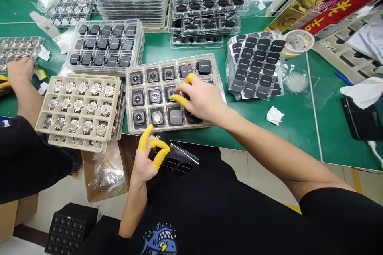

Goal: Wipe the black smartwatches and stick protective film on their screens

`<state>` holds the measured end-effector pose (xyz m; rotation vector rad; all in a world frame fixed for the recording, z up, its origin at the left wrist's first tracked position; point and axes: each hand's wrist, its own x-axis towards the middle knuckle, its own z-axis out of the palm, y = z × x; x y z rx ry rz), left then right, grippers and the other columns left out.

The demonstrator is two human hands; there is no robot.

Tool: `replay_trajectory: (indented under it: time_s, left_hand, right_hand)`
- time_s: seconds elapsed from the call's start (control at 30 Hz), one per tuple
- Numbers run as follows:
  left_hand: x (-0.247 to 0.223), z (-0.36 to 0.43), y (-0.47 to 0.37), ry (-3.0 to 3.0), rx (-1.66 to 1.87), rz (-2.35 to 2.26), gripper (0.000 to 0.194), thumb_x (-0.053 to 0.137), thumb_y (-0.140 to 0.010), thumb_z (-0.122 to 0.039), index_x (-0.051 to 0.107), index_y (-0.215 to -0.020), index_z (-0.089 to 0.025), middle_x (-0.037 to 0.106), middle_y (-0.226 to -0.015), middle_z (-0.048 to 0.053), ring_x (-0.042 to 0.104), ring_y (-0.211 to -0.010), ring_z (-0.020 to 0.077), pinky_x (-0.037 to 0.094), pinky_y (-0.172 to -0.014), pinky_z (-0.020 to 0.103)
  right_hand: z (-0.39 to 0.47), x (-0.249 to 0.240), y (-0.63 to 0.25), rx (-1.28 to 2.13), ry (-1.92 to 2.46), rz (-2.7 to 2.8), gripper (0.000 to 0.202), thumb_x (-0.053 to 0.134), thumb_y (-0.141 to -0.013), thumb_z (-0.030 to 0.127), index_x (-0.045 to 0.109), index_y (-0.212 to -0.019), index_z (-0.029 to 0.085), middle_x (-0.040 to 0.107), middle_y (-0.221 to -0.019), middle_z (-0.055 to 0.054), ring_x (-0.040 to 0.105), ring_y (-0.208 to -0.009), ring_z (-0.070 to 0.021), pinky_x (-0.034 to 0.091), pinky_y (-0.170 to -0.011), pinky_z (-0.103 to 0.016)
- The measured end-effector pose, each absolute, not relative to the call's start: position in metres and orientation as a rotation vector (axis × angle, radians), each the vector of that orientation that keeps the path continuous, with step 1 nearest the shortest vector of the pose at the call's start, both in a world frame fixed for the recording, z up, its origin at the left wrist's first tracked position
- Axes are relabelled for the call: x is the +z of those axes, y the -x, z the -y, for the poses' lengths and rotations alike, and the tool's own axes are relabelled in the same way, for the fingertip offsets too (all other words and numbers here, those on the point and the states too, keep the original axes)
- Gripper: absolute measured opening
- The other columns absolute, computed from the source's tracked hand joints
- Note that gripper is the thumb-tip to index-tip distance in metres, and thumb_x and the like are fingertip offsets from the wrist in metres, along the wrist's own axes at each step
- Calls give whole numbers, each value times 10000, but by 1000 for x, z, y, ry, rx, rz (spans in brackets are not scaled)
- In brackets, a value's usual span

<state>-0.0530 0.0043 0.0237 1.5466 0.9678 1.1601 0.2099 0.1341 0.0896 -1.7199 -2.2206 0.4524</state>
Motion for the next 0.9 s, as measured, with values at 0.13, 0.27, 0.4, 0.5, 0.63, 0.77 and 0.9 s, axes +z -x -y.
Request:
replay_trajectory:
  time_s: [0.13,0.27,0.4,0.5,0.63,0.77,0.9]
  left_hand:
    - [28,-7,52,-1563,1179,-948,760,810,-1102,-317,479,-1786,-321,865,-939,-17,710,-853,165,582,-878,332]
    - [32,-8,51,-1547,1199,-978,737,840,-1088,-345,538,-1758,-293,873,-902,-10,726,-825,173,595,-901,342]
    - [32,-8,51,-1541,1228,-976,723,845,-1084,-366,567,-1747,-287,882,-909,4,756,-821,178,617,-884,343]
    - [35,-9,49,-1568,1202,-1009,690,828,-1095,-390,592,-1734,-277,880,-932,9,795,-829,176,646,-874,332]
    - [39,-8,42,-1671,1119,-1111,713,864,-1062,-434,617,-1708,-260,890,-1048,35,844,-933,193,695,-937,335]
    - [40,-6,33,-1858,1100,-1221,627,863,-1039,-469,718,-1589,-205,891,-1280,138,880,-1174,291,730,-1032,396]
    - [50,-4,28,-1865,1075,-1210,401,688,-1152,-463,812,-1418,-189,902,-1232,140,894,-1084,286,738,-930,373]
  right_hand:
    - [-166,103,-211,499,1782,2415,301,792,-1091,465,822,-1235,202,664,-1234,-145,584,-851,-251,318,-689,-386]
    - [-169,109,-202,513,1823,2422,245,834,-1068,381,780,-1196,179,650,-1278,-154,604,-875,-255,354,-702,-386]
    - [-157,109,-200,617,1762,2253,266,889,-1006,282,673,-1148,220,667,-1188,-92,595,-879,-241,378,-730,-371]
    - [-137,113,-203,691,1676,2054,239,793,-1024,198,589,-1137,251,645,-966,-9,532,-777,-205,357,-711,-359]
    - [-86,121,-200,855,1423,1786,266,730,-1035,217,561,-1235,265,618,-877,44,504,-694,-169,402,-681,-335]
    - [-41,116,-181,968,1214,1801,137,690,-1060,215,613,-1164,261,698,-991,7,583,-770,-164,460,-706,-309]
    - [-28,102,-174,954,1170,1835,144,739,-1107,280,692,-1239,249,716,-1052,-30,643,-845,-194,530,-751,-325]
